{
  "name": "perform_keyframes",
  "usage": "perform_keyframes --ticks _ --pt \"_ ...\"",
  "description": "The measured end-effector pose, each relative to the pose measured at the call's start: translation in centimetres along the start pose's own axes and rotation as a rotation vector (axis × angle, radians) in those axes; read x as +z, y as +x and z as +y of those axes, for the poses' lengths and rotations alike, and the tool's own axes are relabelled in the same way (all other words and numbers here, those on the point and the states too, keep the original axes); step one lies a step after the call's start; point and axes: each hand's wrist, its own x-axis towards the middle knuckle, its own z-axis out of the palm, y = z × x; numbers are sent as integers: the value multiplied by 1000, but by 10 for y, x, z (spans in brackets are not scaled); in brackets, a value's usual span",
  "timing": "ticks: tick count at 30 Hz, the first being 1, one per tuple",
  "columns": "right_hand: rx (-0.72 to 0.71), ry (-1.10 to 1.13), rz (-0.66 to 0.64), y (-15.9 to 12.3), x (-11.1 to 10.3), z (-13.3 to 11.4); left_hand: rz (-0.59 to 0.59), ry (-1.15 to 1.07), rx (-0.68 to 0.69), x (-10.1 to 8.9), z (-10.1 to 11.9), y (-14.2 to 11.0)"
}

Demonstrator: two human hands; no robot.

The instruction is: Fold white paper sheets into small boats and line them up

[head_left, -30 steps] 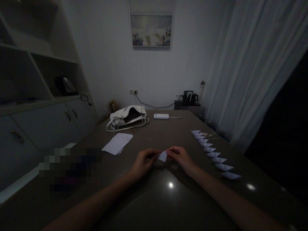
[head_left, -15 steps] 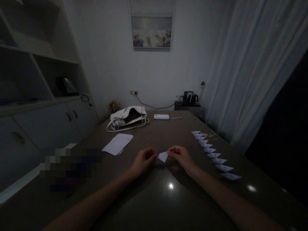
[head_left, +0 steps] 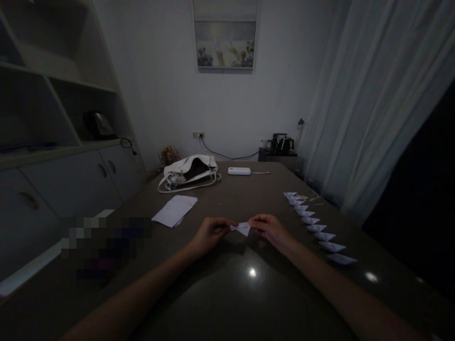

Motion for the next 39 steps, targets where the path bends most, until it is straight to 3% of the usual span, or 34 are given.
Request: perform_keyframes --ticks 7,14,24,30,39 --pt "18 21 -29 1 1 2 -62 24 -2 -7 4 -2" --pt "-36 34 -56 1 1 4 -25 -94 -29 -6 0 1" --pt "-233 -161 -68 -3 8 -2 85 -435 -386 -4 -11 4" --pt "-259 -223 -173 -8 12 -3 130 -626 -399 -2 -9 6" --pt "-300 -233 -313 -18 10 -13 100 -604 -342 -4 -12 5"
